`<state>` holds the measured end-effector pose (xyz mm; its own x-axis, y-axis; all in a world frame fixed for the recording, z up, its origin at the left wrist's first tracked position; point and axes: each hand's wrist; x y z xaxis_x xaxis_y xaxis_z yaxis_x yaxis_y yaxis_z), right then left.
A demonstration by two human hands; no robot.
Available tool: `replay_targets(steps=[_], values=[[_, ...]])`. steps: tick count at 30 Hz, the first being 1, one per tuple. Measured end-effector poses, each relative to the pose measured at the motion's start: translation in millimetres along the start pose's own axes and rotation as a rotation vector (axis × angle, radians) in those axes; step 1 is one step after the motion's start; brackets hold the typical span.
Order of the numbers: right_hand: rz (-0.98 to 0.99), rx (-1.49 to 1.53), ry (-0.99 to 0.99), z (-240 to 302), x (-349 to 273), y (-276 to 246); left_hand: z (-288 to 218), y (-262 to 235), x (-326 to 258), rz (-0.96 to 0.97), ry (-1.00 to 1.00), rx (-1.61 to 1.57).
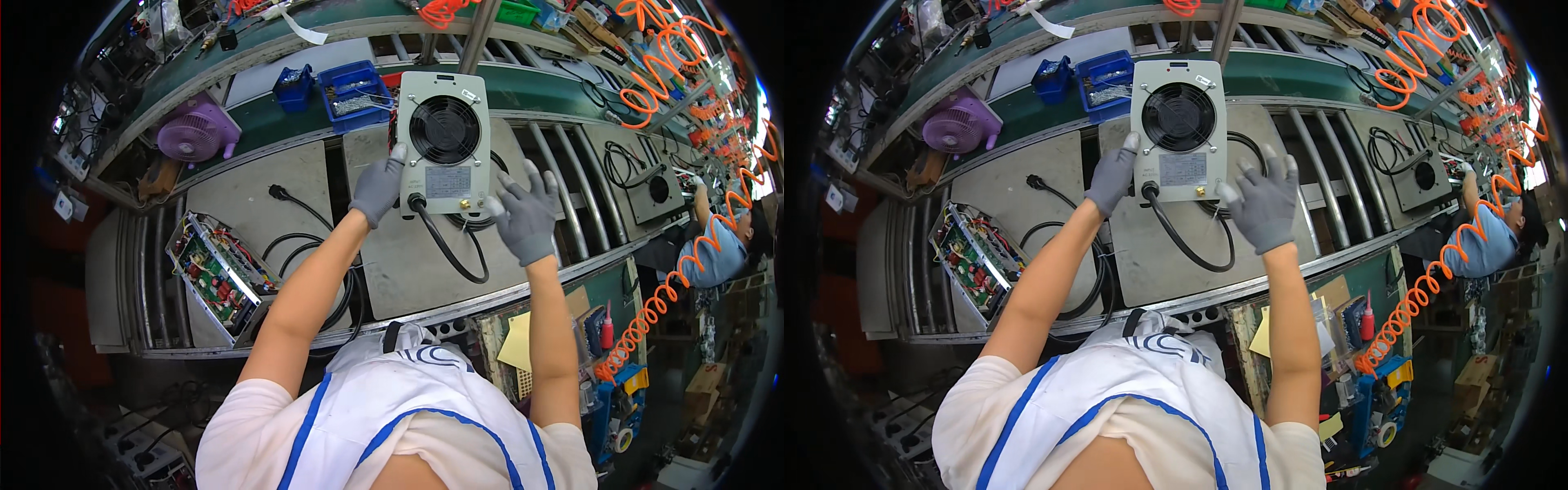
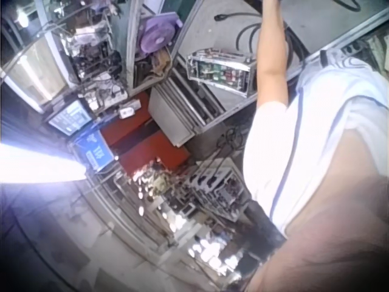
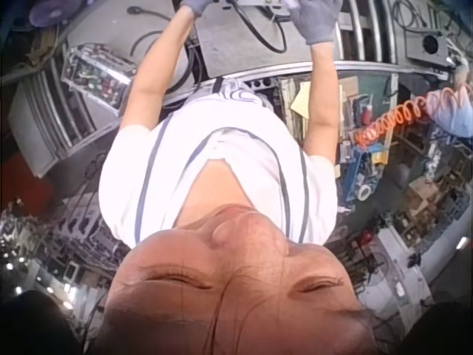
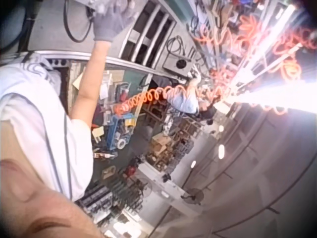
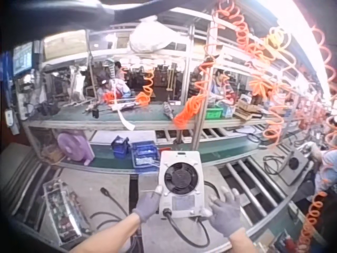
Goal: The person assembles electronic devices on a factory workbench. They connect power cables to the units, attach cooling fans, and secure purple heat sinks onto the circuit boards. The person handles multiple units sequentially, moving them along the assembly line.
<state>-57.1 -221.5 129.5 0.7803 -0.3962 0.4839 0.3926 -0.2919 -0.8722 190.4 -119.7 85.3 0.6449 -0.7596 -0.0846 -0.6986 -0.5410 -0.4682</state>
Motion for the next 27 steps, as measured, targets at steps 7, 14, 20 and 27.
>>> replay_targets(steps=[7,14,20,27], values=[[-0.191,0.416,0.358,9.8,25.3,17.8,15.1,4.2,6.9,-0.003,-0.020,0.020],[0.243,0.180,0.403,3.5,28.9,11.6,6.3,-3.8,-8.5,0.002,-0.020,0.011],[0.003,0.696,0.351,-0.3,-29.1,34.0,40.5,20.0,-4.8,-0.048,0.063,0.074],[0.224,0.417,0.352,54.2,-85.1,24.0,135.2,43.3,-57.8,0.196,0.035,-0.203]])
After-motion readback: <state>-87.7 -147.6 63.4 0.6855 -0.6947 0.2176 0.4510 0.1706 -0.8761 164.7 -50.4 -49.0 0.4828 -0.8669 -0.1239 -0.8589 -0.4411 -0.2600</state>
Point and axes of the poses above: each hand's wrist, its own x-axis towards the middle knuckle, its own y-axis out of the palm, z = x × y
